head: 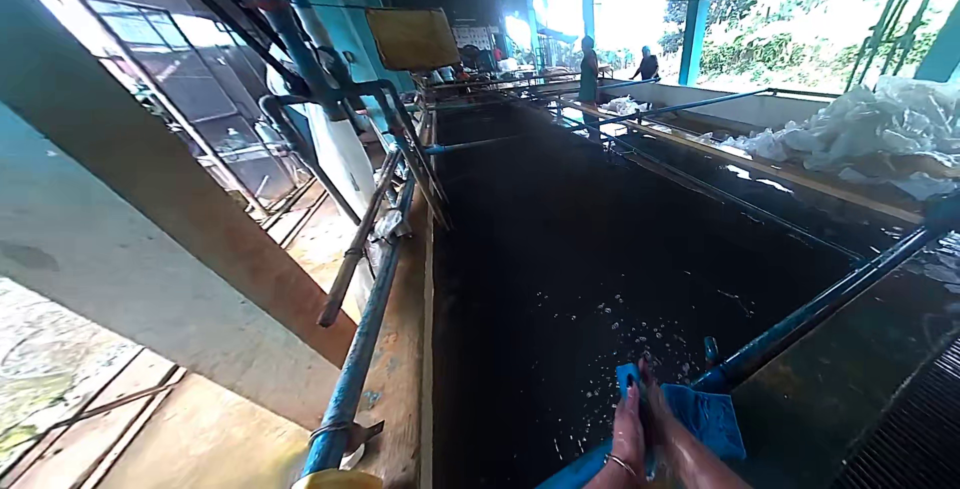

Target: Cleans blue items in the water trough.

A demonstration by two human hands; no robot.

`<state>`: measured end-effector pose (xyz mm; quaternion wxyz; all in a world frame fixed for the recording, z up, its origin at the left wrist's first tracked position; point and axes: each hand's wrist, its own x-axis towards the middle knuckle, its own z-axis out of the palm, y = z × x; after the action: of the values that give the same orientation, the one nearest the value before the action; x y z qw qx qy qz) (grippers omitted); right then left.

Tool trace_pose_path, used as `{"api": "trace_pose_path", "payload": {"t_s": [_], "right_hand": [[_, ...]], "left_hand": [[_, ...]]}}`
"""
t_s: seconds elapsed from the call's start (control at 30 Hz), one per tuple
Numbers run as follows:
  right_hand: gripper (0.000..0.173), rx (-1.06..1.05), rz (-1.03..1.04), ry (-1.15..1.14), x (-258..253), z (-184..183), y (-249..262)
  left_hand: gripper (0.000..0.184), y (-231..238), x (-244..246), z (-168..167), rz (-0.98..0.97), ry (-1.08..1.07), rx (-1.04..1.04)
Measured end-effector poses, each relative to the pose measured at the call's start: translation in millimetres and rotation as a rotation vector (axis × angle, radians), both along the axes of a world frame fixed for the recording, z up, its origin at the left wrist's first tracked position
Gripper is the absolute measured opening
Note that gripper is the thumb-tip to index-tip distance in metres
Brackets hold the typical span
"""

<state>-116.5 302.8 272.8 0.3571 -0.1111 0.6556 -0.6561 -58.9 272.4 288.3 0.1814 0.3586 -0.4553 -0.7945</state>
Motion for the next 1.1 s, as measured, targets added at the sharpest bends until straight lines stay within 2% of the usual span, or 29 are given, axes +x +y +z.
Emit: {"api": "trace_pose_path", "payload": {"t_s": [0.07, 0.13, 0.17, 0.27, 0.33, 0.4, 0.47, 0.57, 0.63, 0.7, 0.77, 0.8, 0.87, 0.93, 1.0, 1.1], "right_hand": [[0.058, 0.008, 0.018, -0.008, -1, 2, 2], [0.057, 0.087, 0.017, -0.023, 27, 26, -2], [0.058, 0.103, 0.026, -0.042, 36, 26, -2], [0.067, 0.048, 0.023, -0.038, 8, -1, -4], [0.058, -0.037, 0.061, -0.02, -7, -11, 6], [0.053, -0.029, 0.009, -0.031, 15, 6, 5], [0.058, 0.028, 0.025, -0.09, 38, 20, 4], [0.068, 0.055, 0.002, -0.109, 9, -7, -1], [0.061, -0.02, 0.02, -0.099, -7, -17, 7], [0.055, -0.005, 0.027, -0.047, 9, -3, 7], [0.055, 0.079, 0.02, 0.008, 33, 8, 3], [0.055, 0.089, 0.052, 0.085, 38, 8, 2], [0.055, 0.101, 0.123, 0.255, 19, 5, -2], [0.049, 0.212, 0.148, 0.271, -7, -7, -2], [0.044, 0.221, 0.147, 0.27, -19, -27, -2], [0.05, 0.113, 0.092, 0.266, 9, -11, 0]], "left_hand": [[0.053, 4, 3, 0, 0.006, 0.027, -0.003], [0.054, -15, -5, -14, 0.09, 0.101, 0.042], [0.053, -21, -6, -20, 0.12, 0.108, 0.075], [0.055, -13, 1, -9, 0.016, 0.024, -0.038], [0.054, 6, 9, 6, -0.055, 0.002, -0.057], [0.053, -4, 4, -4, -0.004, 0.027, -0.053], [0.053, -21, -2, -19, 0.074, 0.046, -0.005], [0.054, -9, 1, -12, 0.02, -0.015, -0.021], [0.051, 14, 10, 0, -0.022, -0.009, -0.022], [0.053, 3, 7, -16, 0.01, 0.06, -0.07], [0.056, -21, -5, -45, 0.083, 0.129, -0.01], [0.056, -26, -4, -46, 0.085, 0.135, 0.023], [0.056, -20, 4, -19, 0.018, 0.1, 0.069], [0.058, -12, 10, -5, -0.006, 0.054, 0.155], [0.057, -9, 11, -2, 0.004, 0.096, 0.218], [0.055, -14, 10, -12, 0.042, 0.21, 0.184]]}}
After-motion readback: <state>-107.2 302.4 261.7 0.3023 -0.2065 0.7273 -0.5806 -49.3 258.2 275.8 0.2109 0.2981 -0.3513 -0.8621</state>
